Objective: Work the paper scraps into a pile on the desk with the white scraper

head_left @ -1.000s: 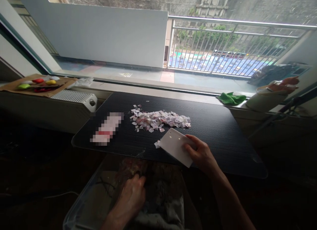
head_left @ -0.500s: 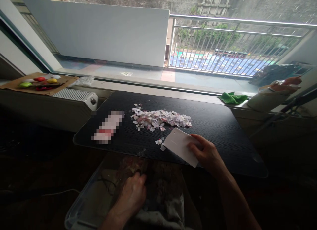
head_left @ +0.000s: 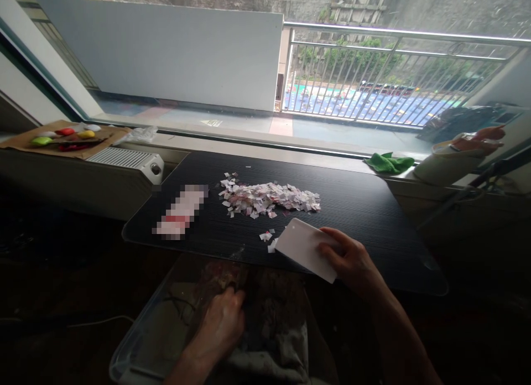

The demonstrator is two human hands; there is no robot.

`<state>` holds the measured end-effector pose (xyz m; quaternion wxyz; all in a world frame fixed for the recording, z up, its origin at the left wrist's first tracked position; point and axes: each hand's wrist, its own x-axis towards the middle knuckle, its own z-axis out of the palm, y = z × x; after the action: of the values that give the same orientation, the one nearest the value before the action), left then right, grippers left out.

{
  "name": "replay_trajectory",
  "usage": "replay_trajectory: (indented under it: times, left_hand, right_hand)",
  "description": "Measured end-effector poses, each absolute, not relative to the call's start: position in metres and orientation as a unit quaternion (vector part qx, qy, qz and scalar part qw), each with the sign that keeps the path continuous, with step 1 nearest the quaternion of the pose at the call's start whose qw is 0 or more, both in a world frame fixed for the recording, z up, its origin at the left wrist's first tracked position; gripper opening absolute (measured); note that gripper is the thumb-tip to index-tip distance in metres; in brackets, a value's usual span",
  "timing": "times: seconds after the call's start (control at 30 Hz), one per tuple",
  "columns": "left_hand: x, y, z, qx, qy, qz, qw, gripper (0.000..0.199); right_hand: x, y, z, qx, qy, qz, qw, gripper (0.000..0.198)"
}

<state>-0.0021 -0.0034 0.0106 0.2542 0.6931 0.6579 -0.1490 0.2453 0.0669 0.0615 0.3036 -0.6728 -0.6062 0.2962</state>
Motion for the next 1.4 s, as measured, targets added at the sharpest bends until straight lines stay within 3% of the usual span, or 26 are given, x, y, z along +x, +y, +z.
replay_trajectory:
  times: [0.3,0.47,0.67,0.93,1.4]
  left_hand:
    - [-0.012,-0.007,-0.001,0.697,0.661,-0.123,0.251,0.034]
    - [-0.015,-0.006,0.004,0.688,0.672,-0.107,0.253,0.033]
    - [-0.018,-0.003,0.013,0.677,0.685,-0.101,0.249,0.023]
    - [-0.018,-0.002,0.014,0.686,0.678,-0.105,0.242,0.022]
    - [-0.018,-0.002,0.015,0.670,0.688,-0.110,0.257,0.026]
  right_hand:
    - [0.245,0.074,0.059,-0.666,-0.571,0.349,0.330,0.045]
    - [0.246,0.078,0.052,-0.652,-0.584,0.389,0.288,0.044]
    - [0.253,0.081,0.049,-0.663,-0.550,0.401,0.312,0.049]
    - [0.247,0.079,0.044,-0.638,-0.566,0.440,0.280,0.047]
    - [0.238,0.067,0.061,-0.629,-0.613,0.388,0.280,0.040]
